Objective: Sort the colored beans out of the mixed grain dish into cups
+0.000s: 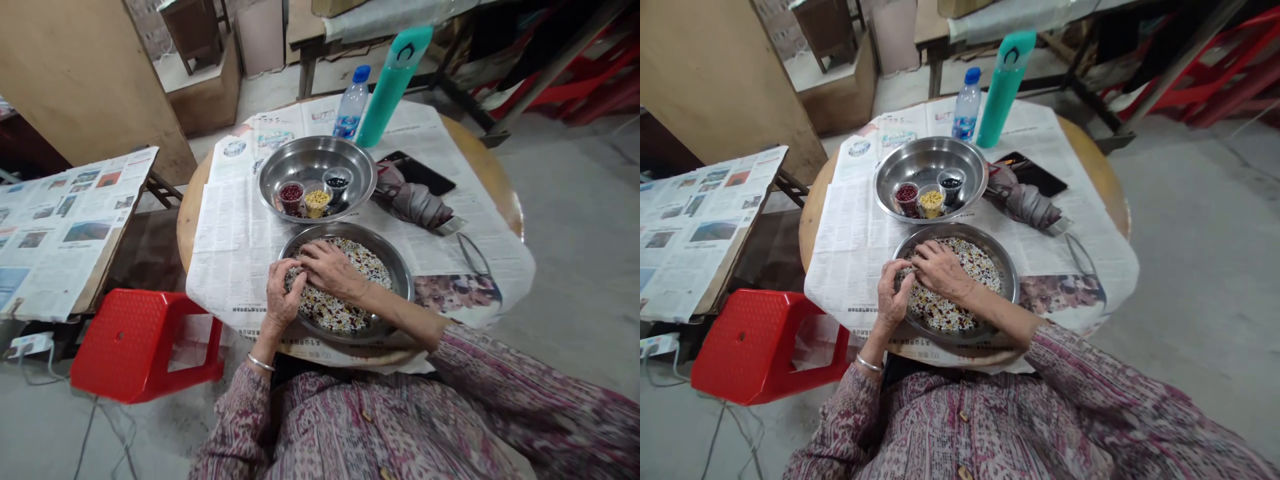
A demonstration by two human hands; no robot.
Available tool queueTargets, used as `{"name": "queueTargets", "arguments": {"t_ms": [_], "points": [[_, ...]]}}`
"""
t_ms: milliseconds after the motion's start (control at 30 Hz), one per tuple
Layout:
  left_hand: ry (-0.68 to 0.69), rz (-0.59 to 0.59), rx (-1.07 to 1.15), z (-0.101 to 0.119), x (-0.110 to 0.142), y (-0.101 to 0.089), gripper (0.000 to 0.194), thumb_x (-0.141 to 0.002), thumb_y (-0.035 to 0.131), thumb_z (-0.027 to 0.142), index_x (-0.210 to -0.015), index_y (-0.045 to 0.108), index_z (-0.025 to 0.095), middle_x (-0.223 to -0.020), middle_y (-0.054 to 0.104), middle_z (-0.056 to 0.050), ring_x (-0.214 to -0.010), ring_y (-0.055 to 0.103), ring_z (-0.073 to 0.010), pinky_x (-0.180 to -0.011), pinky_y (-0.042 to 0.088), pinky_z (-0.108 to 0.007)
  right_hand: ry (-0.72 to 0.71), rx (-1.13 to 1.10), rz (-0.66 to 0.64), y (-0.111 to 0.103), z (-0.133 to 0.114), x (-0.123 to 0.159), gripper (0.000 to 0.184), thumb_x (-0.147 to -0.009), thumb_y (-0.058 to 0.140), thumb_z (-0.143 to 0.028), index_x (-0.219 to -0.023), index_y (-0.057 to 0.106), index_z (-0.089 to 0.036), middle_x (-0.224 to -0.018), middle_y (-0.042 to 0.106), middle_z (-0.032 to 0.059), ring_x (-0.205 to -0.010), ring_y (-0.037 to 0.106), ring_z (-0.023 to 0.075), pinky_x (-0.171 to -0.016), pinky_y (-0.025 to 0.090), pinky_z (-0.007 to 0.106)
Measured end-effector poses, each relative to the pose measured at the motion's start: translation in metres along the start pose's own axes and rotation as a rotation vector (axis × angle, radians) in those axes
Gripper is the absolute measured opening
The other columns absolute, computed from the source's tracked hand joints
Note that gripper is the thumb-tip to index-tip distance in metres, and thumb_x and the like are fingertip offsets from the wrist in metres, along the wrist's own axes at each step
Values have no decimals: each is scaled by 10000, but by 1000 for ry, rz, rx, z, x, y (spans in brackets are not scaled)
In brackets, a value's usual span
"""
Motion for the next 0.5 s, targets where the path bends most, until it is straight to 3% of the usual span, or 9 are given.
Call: {"name": "queueTargets", "arguments": {"t_ms": [133,267,433,500], "points": [[-5,-8,7,0,0,0,135,-992,595,289,-1085,654,212,-1095,673,-74,-1104,611,-217,-1023,495,-405,118,147,-116,-6,16,18,265,-1006,449,-228,-967,706,-177,-961,694,129,-913,618,255,-771,430,355],[-16,-4,3,2,0,0,110,-979,609,256,-1065,656,207,-1081,675,-75,-1091,611,-219,-1014,498,-405,96,98,-183,-8,16,41,222,-972,469,-156,-928,681,-205,-890,710,67,-759,627,188,-632,365,298],[-16,-15,19,2,0,0,114,-968,620,218,-1075,657,204,-1090,671,-71,-1092,605,-213,-1018,491,-396,39,-7,-30,-20,6,39,198,-984,527,-249,-834,647,-204,-804,707,56,-742,636,185,-686,403,293],[-18,-12,24,1,1,0,114,-963,624,208,-1072,660,205,-1089,670,-70,-1093,604,-212,-1021,488,-392,63,-7,-30,-21,6,33,188,-970,536,-230,-812,633,-206,-774,705,52,-710,630,181,-673,400,293]]}}
Point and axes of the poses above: each hand's wrist, its own x-axis away from the middle knuckle, its own y-axis out of the palm, z = x × y, the point moved 5 cm from there along -x, towards the middle knuckle
